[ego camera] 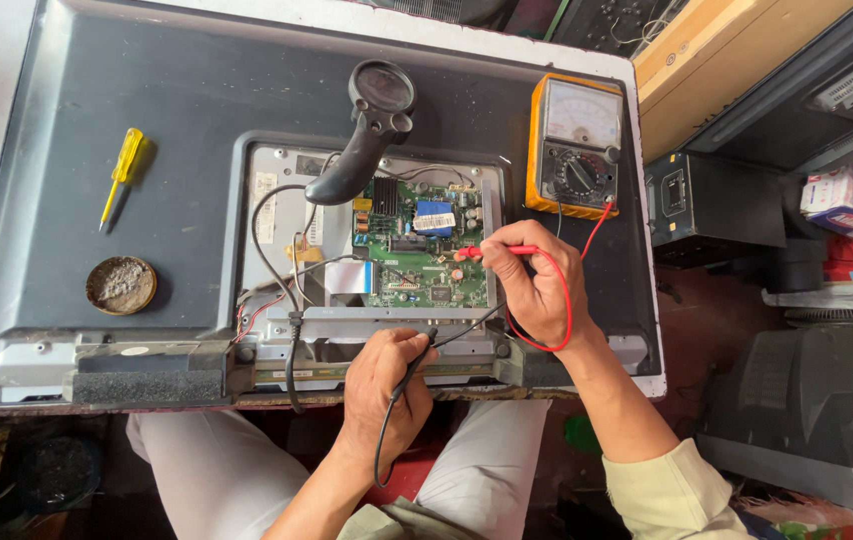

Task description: The person uses a soldering iron and multimeter to work on a circuit board. They solder components, test connections with probes, and handle the board and tools throughout the clip.

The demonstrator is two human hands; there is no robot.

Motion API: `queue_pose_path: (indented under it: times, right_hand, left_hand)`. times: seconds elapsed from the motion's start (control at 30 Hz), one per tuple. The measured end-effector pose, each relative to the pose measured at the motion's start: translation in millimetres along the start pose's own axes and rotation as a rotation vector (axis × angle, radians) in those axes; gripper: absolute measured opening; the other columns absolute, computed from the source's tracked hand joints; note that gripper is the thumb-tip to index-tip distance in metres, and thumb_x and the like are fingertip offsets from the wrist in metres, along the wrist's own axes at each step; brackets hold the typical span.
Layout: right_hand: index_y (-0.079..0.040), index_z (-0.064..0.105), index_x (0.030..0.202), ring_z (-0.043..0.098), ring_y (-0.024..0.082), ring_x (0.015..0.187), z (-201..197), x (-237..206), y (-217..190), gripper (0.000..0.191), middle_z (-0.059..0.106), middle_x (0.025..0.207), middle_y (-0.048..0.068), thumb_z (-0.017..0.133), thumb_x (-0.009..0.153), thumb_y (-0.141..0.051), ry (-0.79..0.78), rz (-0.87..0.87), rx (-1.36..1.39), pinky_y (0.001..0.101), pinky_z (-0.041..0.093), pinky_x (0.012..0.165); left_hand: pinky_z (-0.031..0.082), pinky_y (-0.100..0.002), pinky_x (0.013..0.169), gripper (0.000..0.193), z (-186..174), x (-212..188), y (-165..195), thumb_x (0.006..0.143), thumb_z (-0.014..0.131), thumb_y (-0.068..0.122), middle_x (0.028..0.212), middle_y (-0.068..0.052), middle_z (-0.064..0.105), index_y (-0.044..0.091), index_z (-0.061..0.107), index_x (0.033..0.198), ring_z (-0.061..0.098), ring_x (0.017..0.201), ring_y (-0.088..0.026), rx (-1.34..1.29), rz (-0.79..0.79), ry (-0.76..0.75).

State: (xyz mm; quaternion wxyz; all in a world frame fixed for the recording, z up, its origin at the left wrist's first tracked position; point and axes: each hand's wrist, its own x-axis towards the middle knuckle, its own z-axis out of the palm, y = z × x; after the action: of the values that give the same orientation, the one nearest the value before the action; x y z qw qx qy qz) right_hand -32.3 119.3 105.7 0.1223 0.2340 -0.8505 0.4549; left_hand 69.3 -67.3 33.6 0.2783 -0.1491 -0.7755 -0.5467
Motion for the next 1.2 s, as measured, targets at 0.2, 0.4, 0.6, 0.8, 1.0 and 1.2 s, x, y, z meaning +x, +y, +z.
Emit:
queue_pose_path:
  times: [0.2,0.4,0.6,0.8,1.0,1.2]
  right_hand:
    - [-0.002,0.064,0.1,0.07,0.019,0.074,1,4,-2,0.015,0.07,0.086,0.01,0.067,0.104,-0.016,-0.05,-0.023,-0.105,0.0297,0.053,0.066]
    - [-0.002,0.064,0.103,0.07,0.017,0.077,-3,8,1,0.015,0.071,0.089,0.009,0.068,0.103,-0.016,-0.095,-0.031,-0.101,0.0293,0.054,0.068]
    - [0.001,0.065,0.113,0.068,0.01,0.08,-20,23,14,0.016,0.071,0.092,0.008,0.063,0.107,-0.014,-0.023,0.122,0.168,0.025,0.058,0.073]
    - [0.004,0.062,0.115,0.069,0.013,0.085,-24,43,28,0.018,0.07,0.097,0.009,0.064,0.107,-0.012,-0.044,0.112,0.223,0.0274,0.06,0.078]
    - [0.001,0.063,0.109,0.067,0.009,0.078,-7,53,45,0.013,0.07,0.089,0.007,0.06,0.109,-0.011,-0.113,0.214,0.311,0.024,0.057,0.071]
    - [0.002,0.069,0.107,0.067,0.007,0.078,1,65,53,0.018,0.072,0.089,0.005,0.057,0.108,-0.012,-0.142,0.228,0.227,0.0218,0.057,0.07]
  left_hand:
    - [0.054,-0.042,0.072,0.033,1,3,-2,0.078,0.06,-0.016,0.099,-0.018,0.067,-0.002,0.058,0.108,0.067,0.086,-0.037,-0.005,0.005,-0.01]
    - [0.054,-0.042,0.071,0.033,2,7,-3,0.078,0.06,-0.015,0.099,-0.018,0.067,-0.002,0.058,0.108,0.067,0.085,-0.037,0.003,0.004,-0.016]
    - [0.054,-0.042,0.069,0.032,2,13,-7,0.079,0.063,-0.014,0.1,-0.018,0.067,-0.002,0.058,0.108,0.067,0.084,-0.036,0.009,0.01,-0.021]
    - [0.054,-0.042,0.069,0.031,2,25,-20,0.081,0.068,-0.011,0.098,-0.019,0.067,-0.003,0.058,0.11,0.066,0.082,-0.036,-0.006,0.03,-0.03]
    - [0.053,-0.04,0.065,0.033,3,36,-37,0.081,0.071,-0.01,0.096,-0.018,0.067,-0.003,0.058,0.111,0.065,0.077,-0.033,-0.012,0.036,-0.034]
    - [0.055,-0.038,0.065,0.037,5,45,-52,0.078,0.07,-0.012,0.097,-0.017,0.069,-0.002,0.059,0.111,0.067,0.076,-0.03,-0.024,0.034,-0.026]
